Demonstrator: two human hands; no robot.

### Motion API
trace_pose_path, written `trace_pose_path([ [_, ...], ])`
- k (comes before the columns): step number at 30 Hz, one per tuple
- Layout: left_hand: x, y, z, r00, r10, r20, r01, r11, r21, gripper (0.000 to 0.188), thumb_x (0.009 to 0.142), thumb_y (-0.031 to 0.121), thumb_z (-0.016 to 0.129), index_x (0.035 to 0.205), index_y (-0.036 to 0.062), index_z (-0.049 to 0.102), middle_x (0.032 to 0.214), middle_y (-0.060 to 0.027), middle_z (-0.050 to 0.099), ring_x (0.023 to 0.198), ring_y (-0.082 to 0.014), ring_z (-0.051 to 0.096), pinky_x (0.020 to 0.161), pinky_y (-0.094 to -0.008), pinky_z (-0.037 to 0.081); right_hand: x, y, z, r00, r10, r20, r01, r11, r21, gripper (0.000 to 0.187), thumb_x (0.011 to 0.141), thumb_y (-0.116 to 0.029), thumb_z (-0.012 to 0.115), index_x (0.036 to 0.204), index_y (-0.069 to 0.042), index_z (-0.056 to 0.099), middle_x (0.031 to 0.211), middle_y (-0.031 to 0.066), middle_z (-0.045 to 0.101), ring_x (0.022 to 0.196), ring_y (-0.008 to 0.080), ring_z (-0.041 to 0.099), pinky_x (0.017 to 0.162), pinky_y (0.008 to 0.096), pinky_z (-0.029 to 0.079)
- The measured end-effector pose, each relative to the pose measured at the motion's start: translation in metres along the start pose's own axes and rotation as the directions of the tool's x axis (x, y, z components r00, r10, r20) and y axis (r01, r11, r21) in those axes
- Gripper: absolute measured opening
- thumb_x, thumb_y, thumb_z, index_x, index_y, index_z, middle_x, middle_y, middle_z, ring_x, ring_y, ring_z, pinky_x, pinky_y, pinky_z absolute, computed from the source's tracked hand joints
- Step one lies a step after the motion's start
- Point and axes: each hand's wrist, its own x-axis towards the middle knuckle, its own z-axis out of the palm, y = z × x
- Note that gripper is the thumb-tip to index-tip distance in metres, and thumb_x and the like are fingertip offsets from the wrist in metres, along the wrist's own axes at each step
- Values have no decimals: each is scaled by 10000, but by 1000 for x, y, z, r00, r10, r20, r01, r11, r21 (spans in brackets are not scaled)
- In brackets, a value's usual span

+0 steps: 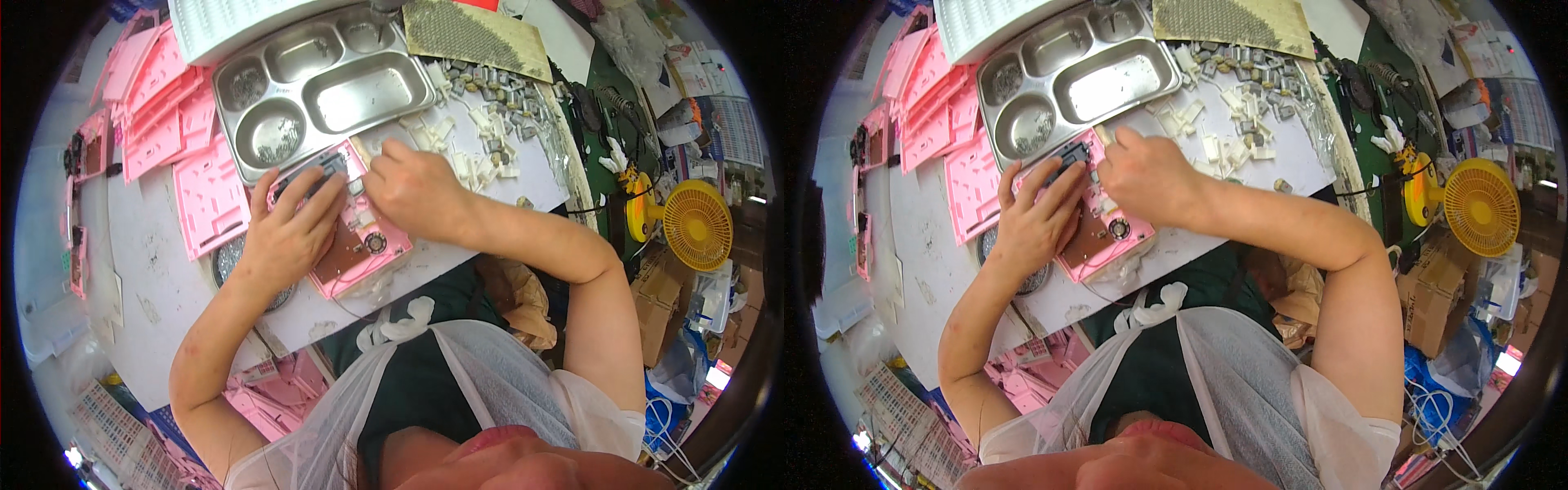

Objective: The recorder is assembling the internal components of a pink electronic toy, using an electric screwdriver to secure casing parts and a soldering iron to connect wires to the circuit board.

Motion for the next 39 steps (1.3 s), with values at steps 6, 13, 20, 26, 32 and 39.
trace_pose_path([
  [6, -18, -12, 5, 992, 97, 77, -94, 995, -45, 406, 815, 322, 702, 1169, 122, 704, 1428, 12, 554, 1371, -200, 464, 1171, -587, 237, 2, 1, -5, 999, 28, 34, -32, 993, 118, 141, 702, -118, 690, 820, -54, 647, 786, 76, 586, 809, 266, 573, 677, 373, 508],
  [13, -40, -16, 5, 987, 47, 151, -22, 987, -161, 570, 850, 426, 692, 1348, 162, 604, 1454, -16, 533, 1408, -229, 416, 1190, -609, 193, 59, 12, -34, 992, 38, -120, 16, 907, 420, 172, 800, -113, 704, 955, -45, 678, 851, 114, 640, 862, 312, 594, 757, 425, 499],
  [20, -47, -12, 7, 997, 59, 44, -53, 990, -134, 521, 865, 432, 673, 1298, 148, 615, 1446, -21, 512, 1462, -226, 330, 1199, -631, 161, 320, 2, 55, 936, -137, -325, 135, 990, -30, 266, 876, -74, 650, 1135, -35, 694, 984, 131, 694, 986, 316, 625, 864, 415, 524],
  [26, -44, -10, 10, 998, 55, -12, -56, 996, -68, 559, 838, 447, 655, 1333, 194, 600, 1522, -15, 465, 1507, -238, 274, 1209, -653, 87, 427, 27, 82, 962, -169, -215, 91, 939, -333, 305, 862, -186, 619, 1145, -120, 711, 1048, 108, 696, 1030, 283, 648, 855, 426, 557],
  [32, -60, -4, 16, 1000, -7, 28, 10, 991, -131, 626, 805, 431, 657, 1366, 164, 580, 1482, -25, 491, 1469, -224, 338, 1193, -663, 135, 479, 24, 96, 860, -448, -245, 366, 875, -316, 161, 860, -170, 625, 937, -151, 765, 933, 93, 730, 903, 254, 715, 695, 394, 592],
  [39, -46, -14, 14, 992, 119, -37, -122, 986, -114, 579, 788, 422, 663, 1294, 143, 635, 1474, -32, 501, 1455, -267, 336, 1205, -645, 160, 486, 42, 137, 786, -368, -497, 140, 889, -437, 252, 894, -184, 584, 1075, -125, 750, 1114, 106, 730, 1014, 251, 714, 788, 459, 598],
])
